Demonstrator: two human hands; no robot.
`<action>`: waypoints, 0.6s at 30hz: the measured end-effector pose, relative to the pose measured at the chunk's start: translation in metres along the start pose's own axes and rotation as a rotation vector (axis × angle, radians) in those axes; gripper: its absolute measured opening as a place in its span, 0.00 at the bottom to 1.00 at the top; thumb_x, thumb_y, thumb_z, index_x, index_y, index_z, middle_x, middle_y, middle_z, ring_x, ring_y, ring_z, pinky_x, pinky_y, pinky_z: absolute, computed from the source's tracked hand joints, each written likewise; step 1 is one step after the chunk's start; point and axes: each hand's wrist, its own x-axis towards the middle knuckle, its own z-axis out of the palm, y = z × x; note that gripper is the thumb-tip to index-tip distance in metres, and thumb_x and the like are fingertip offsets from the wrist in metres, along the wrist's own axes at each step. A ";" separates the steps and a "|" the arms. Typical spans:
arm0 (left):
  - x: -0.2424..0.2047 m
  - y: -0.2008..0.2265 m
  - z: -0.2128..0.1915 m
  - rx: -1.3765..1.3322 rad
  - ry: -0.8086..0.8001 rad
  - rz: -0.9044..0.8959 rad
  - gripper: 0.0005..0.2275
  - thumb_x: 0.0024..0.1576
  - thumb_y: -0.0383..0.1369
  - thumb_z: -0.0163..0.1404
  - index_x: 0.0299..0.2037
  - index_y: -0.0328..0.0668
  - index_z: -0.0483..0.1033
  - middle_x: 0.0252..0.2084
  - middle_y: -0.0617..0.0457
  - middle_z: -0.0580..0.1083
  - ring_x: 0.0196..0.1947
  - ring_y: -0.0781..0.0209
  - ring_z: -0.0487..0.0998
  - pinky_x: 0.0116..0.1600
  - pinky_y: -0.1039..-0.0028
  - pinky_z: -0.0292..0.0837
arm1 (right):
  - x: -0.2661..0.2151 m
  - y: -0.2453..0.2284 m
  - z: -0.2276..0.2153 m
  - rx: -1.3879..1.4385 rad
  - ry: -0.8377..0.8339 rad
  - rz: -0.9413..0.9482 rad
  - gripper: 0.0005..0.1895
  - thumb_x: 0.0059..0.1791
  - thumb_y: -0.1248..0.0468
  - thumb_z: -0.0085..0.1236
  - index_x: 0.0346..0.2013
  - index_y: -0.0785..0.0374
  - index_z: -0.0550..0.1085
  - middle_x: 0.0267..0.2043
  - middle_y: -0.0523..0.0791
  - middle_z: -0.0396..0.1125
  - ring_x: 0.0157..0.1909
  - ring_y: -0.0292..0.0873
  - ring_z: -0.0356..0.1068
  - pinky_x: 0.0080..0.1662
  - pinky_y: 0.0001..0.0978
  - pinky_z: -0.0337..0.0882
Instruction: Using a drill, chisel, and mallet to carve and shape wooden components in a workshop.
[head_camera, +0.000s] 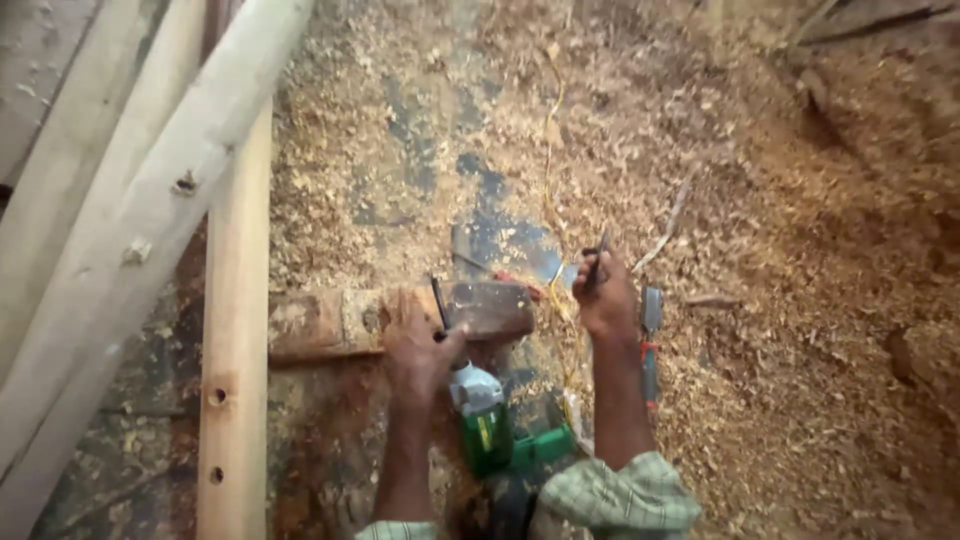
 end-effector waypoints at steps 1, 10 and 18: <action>-0.008 0.009 -0.010 0.007 -0.014 -0.018 0.40 0.47 0.58 0.61 0.64 0.40 0.63 0.47 0.36 0.78 0.45 0.38 0.80 0.49 0.54 0.77 | -0.011 -0.002 0.005 -0.003 0.016 0.017 0.13 0.57 0.63 0.48 0.56 0.59 0.66 0.38 0.44 0.70 0.35 0.39 0.71 0.35 0.30 0.74; 0.067 0.132 0.020 -0.107 0.014 0.205 0.26 0.55 0.54 0.57 0.56 0.47 0.74 0.49 0.49 0.78 0.45 0.53 0.80 0.50 0.61 0.77 | -0.041 -0.030 0.064 -0.455 0.310 -0.071 0.22 0.53 0.72 0.52 0.62 0.62 0.65 0.45 0.45 0.75 0.42 0.38 0.74 0.40 0.26 0.74; 0.273 0.166 0.104 0.463 -0.097 0.235 0.40 0.43 0.49 0.68 0.66 0.46 0.67 0.63 0.44 0.72 0.64 0.49 0.73 0.66 0.60 0.68 | 0.019 0.027 -0.018 -0.077 0.309 -0.171 0.10 0.56 0.68 0.45 0.47 0.64 0.74 0.33 0.43 0.71 0.31 0.39 0.68 0.34 0.30 0.70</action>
